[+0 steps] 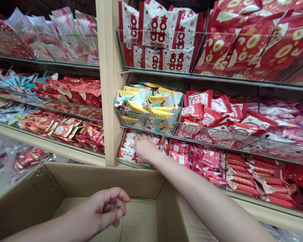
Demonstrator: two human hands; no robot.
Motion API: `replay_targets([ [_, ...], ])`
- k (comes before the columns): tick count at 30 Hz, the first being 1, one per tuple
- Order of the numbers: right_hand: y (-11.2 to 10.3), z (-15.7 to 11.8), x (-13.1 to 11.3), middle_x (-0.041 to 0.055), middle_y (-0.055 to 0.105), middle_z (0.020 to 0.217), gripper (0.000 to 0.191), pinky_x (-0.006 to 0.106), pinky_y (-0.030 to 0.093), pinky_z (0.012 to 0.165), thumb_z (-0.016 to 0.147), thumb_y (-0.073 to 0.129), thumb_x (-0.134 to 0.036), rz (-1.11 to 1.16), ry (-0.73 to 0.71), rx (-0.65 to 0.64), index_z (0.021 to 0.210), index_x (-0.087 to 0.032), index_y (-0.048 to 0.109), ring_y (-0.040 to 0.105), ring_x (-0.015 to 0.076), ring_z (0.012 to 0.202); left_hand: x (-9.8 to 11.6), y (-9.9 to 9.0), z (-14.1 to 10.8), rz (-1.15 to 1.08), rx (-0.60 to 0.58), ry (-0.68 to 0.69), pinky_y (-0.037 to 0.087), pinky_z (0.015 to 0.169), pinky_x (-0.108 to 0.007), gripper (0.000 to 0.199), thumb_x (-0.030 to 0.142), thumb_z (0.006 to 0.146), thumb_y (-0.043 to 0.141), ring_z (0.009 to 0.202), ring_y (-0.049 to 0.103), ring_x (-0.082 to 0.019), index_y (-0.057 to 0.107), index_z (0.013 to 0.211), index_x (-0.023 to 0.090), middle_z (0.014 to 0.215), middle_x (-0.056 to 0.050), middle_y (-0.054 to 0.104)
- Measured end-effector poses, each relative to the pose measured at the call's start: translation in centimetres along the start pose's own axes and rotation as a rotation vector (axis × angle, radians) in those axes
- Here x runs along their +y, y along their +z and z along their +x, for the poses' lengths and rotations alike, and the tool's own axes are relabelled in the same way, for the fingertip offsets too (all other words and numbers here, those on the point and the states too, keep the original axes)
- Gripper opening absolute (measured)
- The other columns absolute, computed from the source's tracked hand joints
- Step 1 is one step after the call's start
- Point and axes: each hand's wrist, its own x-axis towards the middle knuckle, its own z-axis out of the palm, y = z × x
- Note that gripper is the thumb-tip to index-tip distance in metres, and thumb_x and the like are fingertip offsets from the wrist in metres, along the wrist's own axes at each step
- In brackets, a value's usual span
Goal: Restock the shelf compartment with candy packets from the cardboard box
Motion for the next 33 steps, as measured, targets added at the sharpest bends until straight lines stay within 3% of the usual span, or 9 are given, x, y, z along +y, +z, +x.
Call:
replay_targets([
  [5, -1.2, -1.9, 1.6, 0.0169, 0.061, 0.094, 0.026, 0.034, 0.043, 0.077, 0.078, 0.038, -0.003, -0.146, 0.143, 0.020, 0.091, -0.008, 0.059, 0.058, 0.0254, 0.092, 0.4, 0.0, -0.1, 0.051, -0.009, -0.019, 0.041, 0.061, -0.027, 0.017, 0.023, 0.068, 0.049, 0.062, 0.052, -0.014, 0.049, 0.084, 0.019, 0.069, 0.003, 0.051],
  [10, -1.2, -1.8, 2.5, 0.0134, 0.063, 0.081, 0.023, 0.030, 0.044, 0.065, 0.080, 0.037, -0.005, -0.172, 0.207, 0.013, 0.095, -0.011, 0.053, 0.062, 0.0241, 0.078, 0.7, 0.0, 0.0, 0.092, -0.013, -0.045, 0.040, 0.059, -0.025, 0.016, 0.020, 0.067, 0.049, 0.060, 0.050, -0.013, 0.050, 0.082, 0.019, 0.068, 0.003, 0.051],
  [22, -0.6, -1.3, 2.5, 0.0117, 0.064, 0.077, 0.023, 0.031, 0.041, 0.062, 0.078, 0.037, -0.004, -0.128, 0.283, 0.040, 0.091, -0.014, 0.052, 0.062, 0.0264, 0.079, 0.5, 0.0, -0.3, 0.166, 0.002, -0.044, 0.035, 0.054, -0.022, 0.014, 0.024, 0.069, 0.049, 0.055, 0.041, -0.011, 0.052, 0.082, 0.019, 0.066, 0.004, 0.050],
  [26, -0.3, -1.4, 2.4, 0.0103, 0.063, 0.081, 0.020, 0.032, 0.040, 0.066, 0.084, 0.035, -0.011, -0.094, 0.290, 0.059, 0.097, -0.015, 0.050, 0.061, 0.0243, 0.081, 0.8, 0.1, -0.5, 0.207, -0.011, -0.074, 0.032, 0.052, -0.021, 0.015, 0.027, 0.071, 0.048, 0.054, 0.037, -0.011, 0.053, 0.082, 0.018, 0.062, 0.005, 0.044],
  [30, 0.2, -2.3, 2.4, 0.0115, 0.058, 0.098, 0.026, 0.037, 0.038, 0.077, 0.090, 0.034, -0.033, -0.032, 0.196, 0.153, 0.101, -0.016, 0.050, 0.054, 0.0251, 0.095, 1.3, 0.1, -0.5, 0.250, -0.027, -0.068, 0.031, 0.051, -0.021, 0.014, 0.027, 0.074, 0.047, 0.056, 0.036, -0.011, 0.053, 0.082, 0.017, 0.060, 0.006, 0.040],
  [33, 0.3, -3.1, 2.6, 0.0140, 0.049, 0.110, 0.025, 0.036, 0.037, 0.080, 0.088, 0.041, -0.032, -0.037, 0.040, 0.141, 0.103, -0.014, 0.051, 0.052, 0.0240, 0.097, 1.3, 0.0, -0.4, 0.277, -0.043, -0.062, 0.032, 0.052, -0.021, 0.016, 0.028, 0.074, 0.047, 0.057, 0.037, -0.011, 0.053, 0.083, 0.016, 0.061, 0.005, 0.042],
])
